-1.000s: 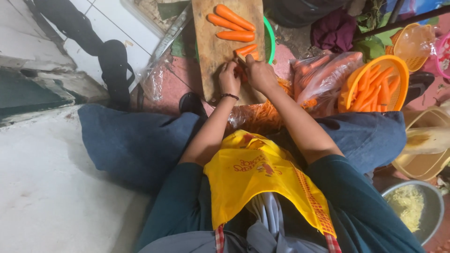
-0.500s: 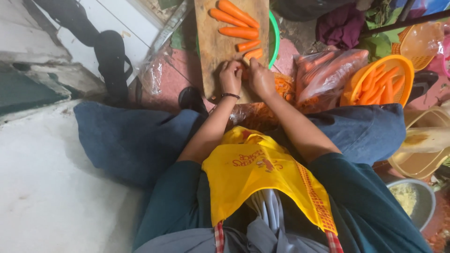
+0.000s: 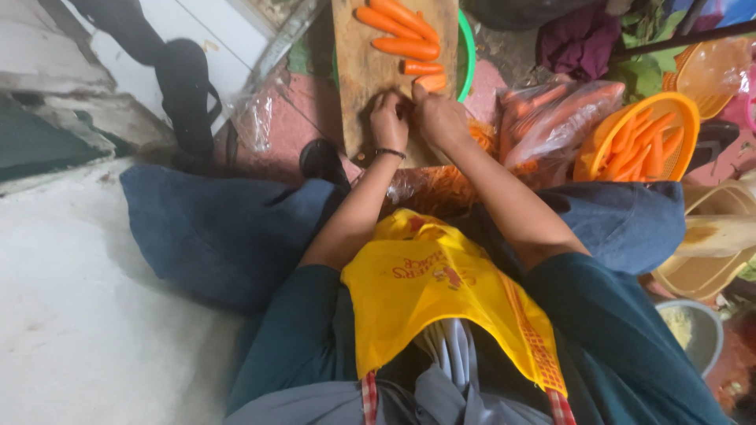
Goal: Chopping carrots into small pieces on a wooden cutting board while sitting on the floor.
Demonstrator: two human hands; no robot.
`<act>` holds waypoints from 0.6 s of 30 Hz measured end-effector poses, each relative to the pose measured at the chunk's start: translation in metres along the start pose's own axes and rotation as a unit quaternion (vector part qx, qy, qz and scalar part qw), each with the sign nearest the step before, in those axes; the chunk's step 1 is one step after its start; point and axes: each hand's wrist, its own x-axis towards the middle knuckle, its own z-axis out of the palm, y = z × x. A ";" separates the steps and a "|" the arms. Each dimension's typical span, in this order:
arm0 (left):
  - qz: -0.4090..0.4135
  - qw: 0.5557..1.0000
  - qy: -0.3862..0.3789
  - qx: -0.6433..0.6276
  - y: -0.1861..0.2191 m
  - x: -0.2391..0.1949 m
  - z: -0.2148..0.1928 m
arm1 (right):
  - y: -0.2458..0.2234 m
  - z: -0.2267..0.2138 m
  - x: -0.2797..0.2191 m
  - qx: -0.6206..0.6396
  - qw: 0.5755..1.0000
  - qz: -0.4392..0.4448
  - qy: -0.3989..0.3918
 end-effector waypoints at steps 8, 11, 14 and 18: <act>-0.051 0.997 -0.054 -0.013 -0.013 0.003 0.006 | 0.021 0.043 -0.016 0.048 0.993 0.009 0.106; -0.022 0.997 -0.068 -0.026 -0.006 0.006 -0.005 | 0.032 0.029 -0.020 0.081 0.989 0.017 0.123; 0.113 0.987 -0.113 0.014 0.003 0.009 -0.016 | 0.042 0.002 -0.037 0.095 0.984 0.025 0.145; 0.311 0.920 -0.150 0.187 0.020 0.017 -0.023 | 0.056 -0.006 -0.048 0.077 0.989 0.070 0.104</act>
